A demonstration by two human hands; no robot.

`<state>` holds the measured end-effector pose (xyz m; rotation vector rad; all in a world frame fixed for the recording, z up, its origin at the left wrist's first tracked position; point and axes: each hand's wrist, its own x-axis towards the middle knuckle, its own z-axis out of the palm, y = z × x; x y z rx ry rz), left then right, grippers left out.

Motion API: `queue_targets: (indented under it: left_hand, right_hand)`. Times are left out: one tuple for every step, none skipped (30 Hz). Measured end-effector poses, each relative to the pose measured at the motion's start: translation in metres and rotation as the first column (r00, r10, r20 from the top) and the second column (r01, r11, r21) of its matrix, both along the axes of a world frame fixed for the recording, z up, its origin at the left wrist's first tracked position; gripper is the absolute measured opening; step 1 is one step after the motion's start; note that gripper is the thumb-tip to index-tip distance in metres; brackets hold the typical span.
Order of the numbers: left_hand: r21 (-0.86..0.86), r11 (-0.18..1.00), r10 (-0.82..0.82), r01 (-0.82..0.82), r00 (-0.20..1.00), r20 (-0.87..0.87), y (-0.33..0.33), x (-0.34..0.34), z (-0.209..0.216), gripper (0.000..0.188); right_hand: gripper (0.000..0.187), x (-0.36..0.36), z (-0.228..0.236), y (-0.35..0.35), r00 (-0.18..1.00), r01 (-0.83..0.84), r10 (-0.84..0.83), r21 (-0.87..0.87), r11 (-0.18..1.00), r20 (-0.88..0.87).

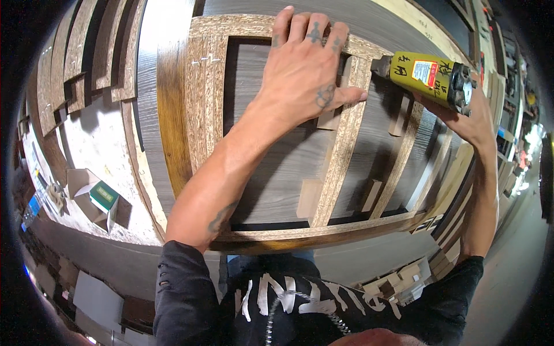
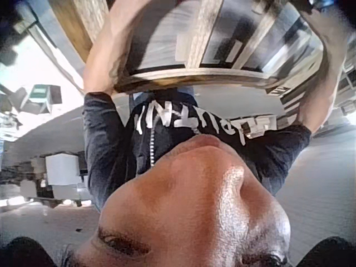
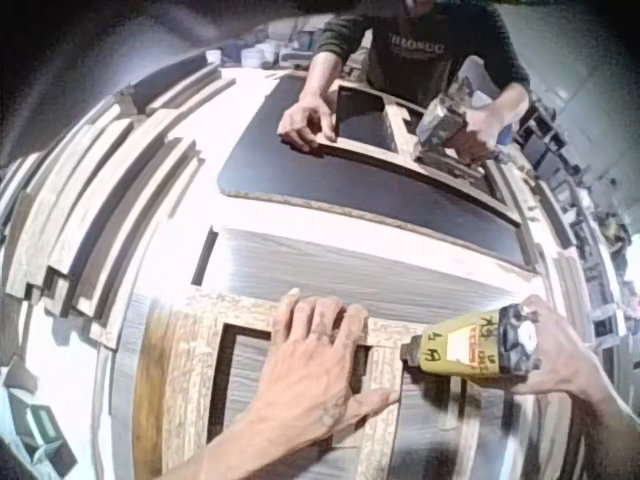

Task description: Assembling and securing wooden frame components using a pneumatic nail gun on a workbench.

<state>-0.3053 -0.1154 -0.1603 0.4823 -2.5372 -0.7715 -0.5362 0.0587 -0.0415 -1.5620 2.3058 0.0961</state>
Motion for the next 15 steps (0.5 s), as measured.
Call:
queue_targets:
  left_hand:
    - [-0.031,0.999,-0.01,0.011,0.999,0.047,-0.001,-0.001,0.006,0.081]
    - [-0.063,0.998,-0.019,0.025,0.995,0.095,-0.002,-0.002,0.009,0.069]
    - [-0.06,0.998,-0.018,0.024,0.995,0.097,-0.002,-0.002,0.009,0.069]
    - [-0.073,0.997,-0.028,0.037,0.992,0.126,-0.002,-0.001,0.009,0.081]
    - [-0.085,0.995,-0.037,0.051,0.987,0.153,-0.002,-0.001,0.009,0.092]
    - [-0.083,0.995,-0.037,0.05,0.987,0.154,-0.001,-0.001,0.009,0.092]
    - [-0.077,0.996,-0.039,0.05,0.988,0.148,-0.002,-0.001,0.008,0.09]
    - [-0.07,0.996,-0.041,0.051,0.989,0.142,-0.003,-0.001,0.008,0.087]
    - [-0.071,0.996,-0.039,0.049,0.989,0.145,-0.003,-0.001,0.009,0.087]
    - [-0.069,0.996,-0.04,0.05,0.989,0.143,-0.002,-0.001,0.01,0.087]
    - [-0.067,0.996,-0.042,0.051,0.989,0.141,-0.002,-0.001,0.01,0.087]
    - [-0.064,0.997,-0.04,0.049,0.989,0.143,-0.002,-0.002,0.01,0.087]
    - [-0.05,0.998,-0.042,0.049,0.991,0.13,-0.001,-0.002,0.01,0.087]
    - [-0.035,0.998,-0.044,0.048,0.992,0.117,-0.001,-0.002,0.01,0.086]
    - [-0.036,0.998,-0.039,0.044,0.992,0.122,-0.001,-0.002,0.009,0.086]
  right_hand:
    - [0.07,0.005,0.004,-0.001,0.999,0.036,-0.036,0.029,0.999,-0.016]
    - [0.07,0.003,0.002,-0.001,0.999,0.033,-0.033,0.031,0.999,-0.014]
    - [0.072,0.0,-0.001,0.0,0.999,0.028,-0.026,0.063,0.998,-0.023]
    - [0.073,-0.004,-0.002,0.002,0.999,0.021,-0.019,0.092,0.995,-0.033]
    - [0.073,-0.007,-0.003,0.003,0.999,0.02,-0.017,0.094,0.995,-0.031]
    - [0.073,-0.011,-0.002,0.005,0.999,0.008,-0.006,0.078,0.997,-0.033]
    - [0.073,-0.012,-0.004,0.004,0.999,-0.005,0.006,0.06,0.998,-0.032]
    - [0.073,-0.011,-0.004,0.001,1.0,-0.007,0.008,0.059,0.998,-0.028]
    - [0.062,-0.006,-0.002,-0.003,0.995,-0.068,0.07,0.026,0.997,-0.071]
    - [0.051,-0.003,-0.001,-0.005,0.985,-0.131,0.13,-0.002,0.991,-0.117]
    - [0.048,-0.004,0.0,-0.003,0.976,-0.167,0.164,-0.011,0.986,-0.141]
    - [0.048,-0.003,0.001,-0.002,0.976,-0.169,0.166,-0.009,0.986,-0.138]
    - [0.047,-0.002,0.002,-0.001,0.987,-0.105,0.108,0.03,0.994,-0.123]
    - [0.046,-0.002,0.003,-0.002,0.993,-0.042,0.05,0.071,0.997,-0.11]
    - [0.047,0.0,0.004,-0.004,0.996,-0.056,0.059,0.051,0.997,-0.071]
